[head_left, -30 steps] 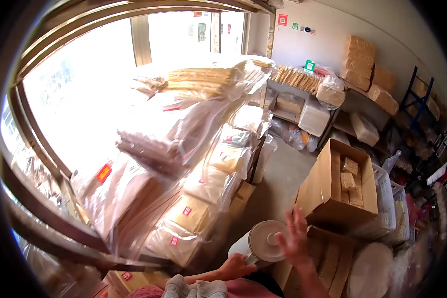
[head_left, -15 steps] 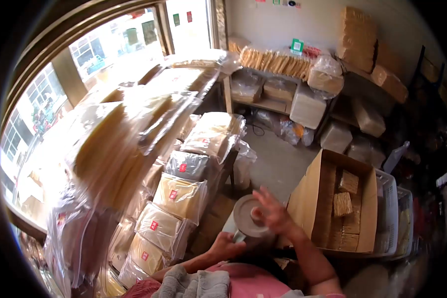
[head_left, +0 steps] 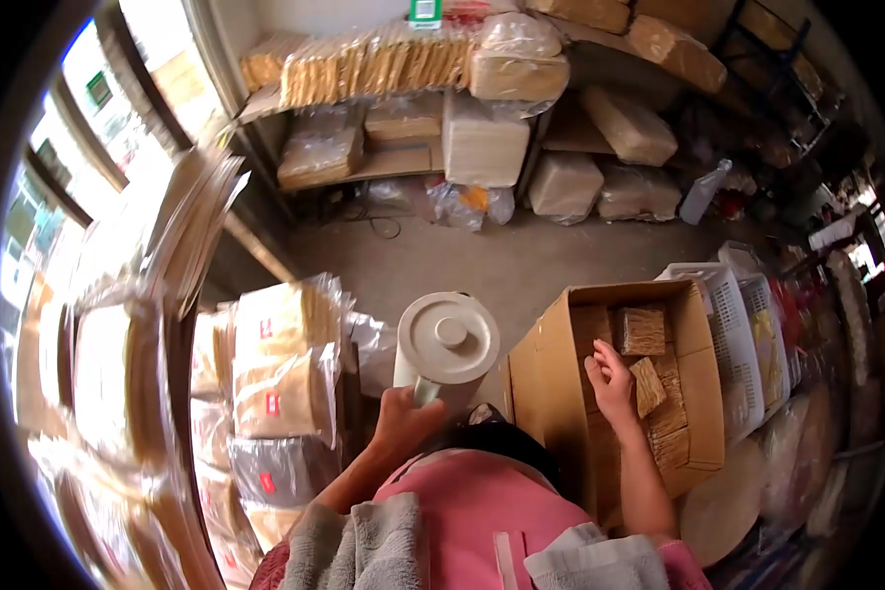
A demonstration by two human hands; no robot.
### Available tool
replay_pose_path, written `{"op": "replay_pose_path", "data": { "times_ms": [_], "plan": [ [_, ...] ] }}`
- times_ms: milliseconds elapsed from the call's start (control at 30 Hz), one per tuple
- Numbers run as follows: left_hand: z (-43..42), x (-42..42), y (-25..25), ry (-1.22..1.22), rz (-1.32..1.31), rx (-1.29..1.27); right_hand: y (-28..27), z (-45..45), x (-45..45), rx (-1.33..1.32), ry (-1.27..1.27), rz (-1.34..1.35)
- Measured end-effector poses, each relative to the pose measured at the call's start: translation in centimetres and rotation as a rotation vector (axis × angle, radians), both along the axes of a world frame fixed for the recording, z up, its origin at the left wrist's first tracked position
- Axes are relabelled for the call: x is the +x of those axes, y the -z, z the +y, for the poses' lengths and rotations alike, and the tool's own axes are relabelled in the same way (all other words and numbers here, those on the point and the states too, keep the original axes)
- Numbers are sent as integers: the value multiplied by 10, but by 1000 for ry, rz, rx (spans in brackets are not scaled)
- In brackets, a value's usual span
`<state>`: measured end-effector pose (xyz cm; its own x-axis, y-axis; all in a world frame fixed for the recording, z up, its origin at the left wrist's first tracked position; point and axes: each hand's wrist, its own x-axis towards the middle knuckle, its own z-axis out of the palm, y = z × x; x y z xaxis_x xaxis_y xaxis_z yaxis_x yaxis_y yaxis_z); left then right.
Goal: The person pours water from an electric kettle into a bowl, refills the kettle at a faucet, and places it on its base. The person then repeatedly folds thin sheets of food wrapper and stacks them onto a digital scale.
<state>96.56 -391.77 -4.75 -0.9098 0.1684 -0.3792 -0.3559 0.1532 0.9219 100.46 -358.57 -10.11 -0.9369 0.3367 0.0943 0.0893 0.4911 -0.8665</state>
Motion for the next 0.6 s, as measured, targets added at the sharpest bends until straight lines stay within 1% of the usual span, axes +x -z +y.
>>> {"op": "replay_pose_path", "data": {
  "times_ms": [33, 100, 133, 167, 233, 267, 300, 333, 367, 433, 500, 567, 600],
  "plan": [
    [7, -25, 4, 26, -13, 8, -6, 4, -9, 57, 34, -24],
    [16, -74, 6, 55, -40, 2, -11, 7, -36, 52, 66, 64],
    [23, -100, 11, 54, -78, -38, -16, 11, -56, 164, 28, 117],
    [29, -126, 27, 80, -13, -29, -22, 13, -79, 289, 7, 197],
    [47, -175, 36, 92, -13, -54, -48, 11, -128, 388, -4, 211],
    [61, -197, 14, 111, -21, -38, -47, 14, -153, 325, -6, 200],
    [69, -219, 5, 144, -17, -49, -41, 23, -180, 269, -22, 193],
    [72, -242, 17, 148, 14, -18, -27, 33, -205, 307, -11, 181],
    [81, -263, 5, 159, -16, -45, -23, 46, -229, 327, -26, 194],
    [96, -304, 6, 172, -21, -32, -6, 77, -270, 389, -24, 153],
    [113, -345, 7, 207, -14, -74, 41, 115, -296, 362, -51, -89],
    [133, -386, 8, 252, 0, -99, 71, 145, -304, 559, -96, -544],
    [140, -409, 14, 310, 23, -136, 91, 156, -298, 573, -53, -597]
  ]
}}
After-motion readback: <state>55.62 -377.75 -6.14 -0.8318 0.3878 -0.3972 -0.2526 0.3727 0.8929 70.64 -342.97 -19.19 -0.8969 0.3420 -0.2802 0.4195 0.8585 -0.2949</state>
